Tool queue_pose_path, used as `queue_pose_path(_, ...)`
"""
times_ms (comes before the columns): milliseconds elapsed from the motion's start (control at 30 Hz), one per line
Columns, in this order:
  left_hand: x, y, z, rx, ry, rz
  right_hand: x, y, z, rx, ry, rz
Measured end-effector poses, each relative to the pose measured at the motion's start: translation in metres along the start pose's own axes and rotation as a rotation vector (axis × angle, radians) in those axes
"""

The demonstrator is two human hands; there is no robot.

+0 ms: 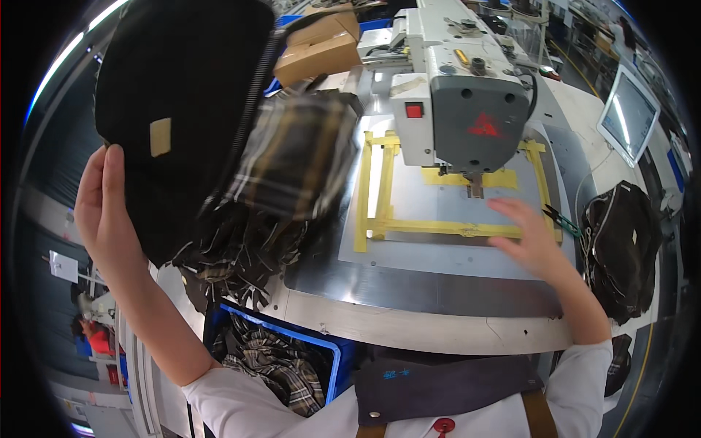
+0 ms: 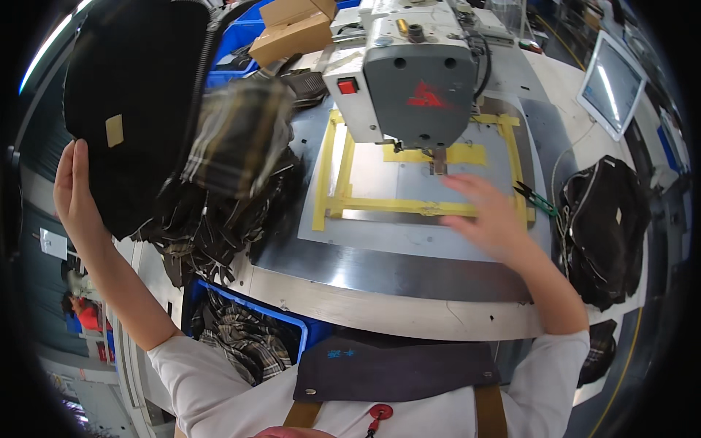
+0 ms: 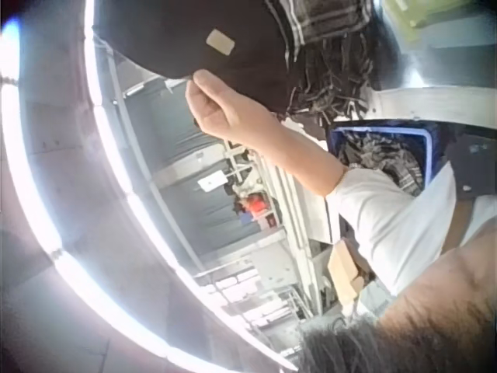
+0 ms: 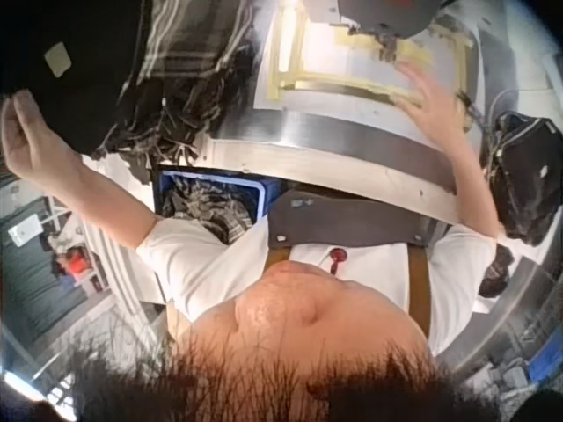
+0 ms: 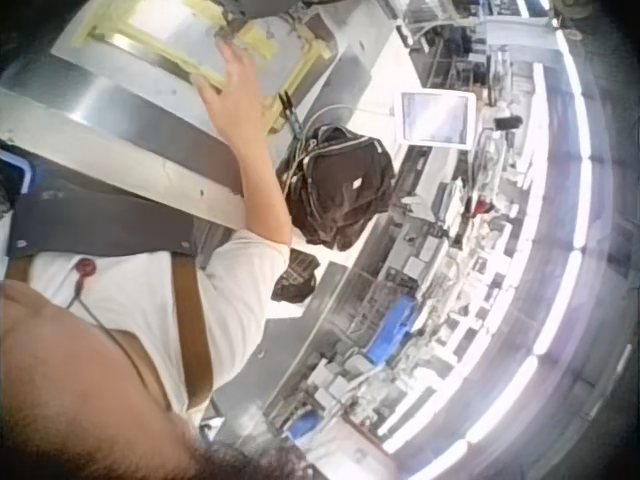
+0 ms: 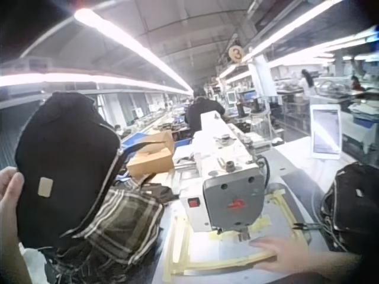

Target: The person operates an industrial sewing machine to stitch the edges of dark-colored fabric bags. They repeatedly pick up a bag, align the zipper area under the needle, and sew a short seam before moving the finished item aside. The process is repeated for multiple bags in a factory setting.

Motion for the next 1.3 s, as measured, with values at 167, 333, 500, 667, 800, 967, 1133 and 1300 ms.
queue_pose_path(167,0.018,0.108,-0.08,-0.291,-0.09,-0.349,-0.026,0.096,0.029,-0.215,0.21,1.152)
queue_pose_path(333,-0.012,0.203,-0.204,-0.722,-0.379,-0.602,-0.002,0.085,0.008,0.118,0.353,1.26)
queue_pose_path(500,-0.016,0.277,-0.302,-1.184,-0.675,-0.793,0.071,0.04,-0.032,0.363,0.576,1.191)
queue_pose_path(667,-0.044,0.334,-0.24,-0.888,-0.434,-0.776,0.066,0.008,-0.021,0.045,0.445,0.51)
queue_pose_path(800,-0.019,0.388,-0.26,-1.241,-0.479,-0.708,0.058,0.025,-0.008,-0.062,0.33,0.305)
queue_pose_path(967,-0.038,0.396,-0.257,-1.078,-0.386,-0.536,0.066,0.037,0.0,-0.116,0.401,0.319)
queue_pose_path(1133,-0.056,0.392,-0.257,-1.109,-0.404,-0.431,0.078,0.051,-0.002,-0.202,0.37,0.402)
queue_pose_path(1300,-0.042,0.401,-0.262,-1.099,-0.453,-0.538,0.075,0.055,0.025,-0.215,0.239,0.414)
Point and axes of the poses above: each hand's wrist, its own z-axis towards the middle knuckle, its own y-axis out of the palm, x = y × z, the point moved 10 cm from there along z, towards the middle knuckle, and after that the axes turned 3 degrees about -x, right-handed, at the moved point
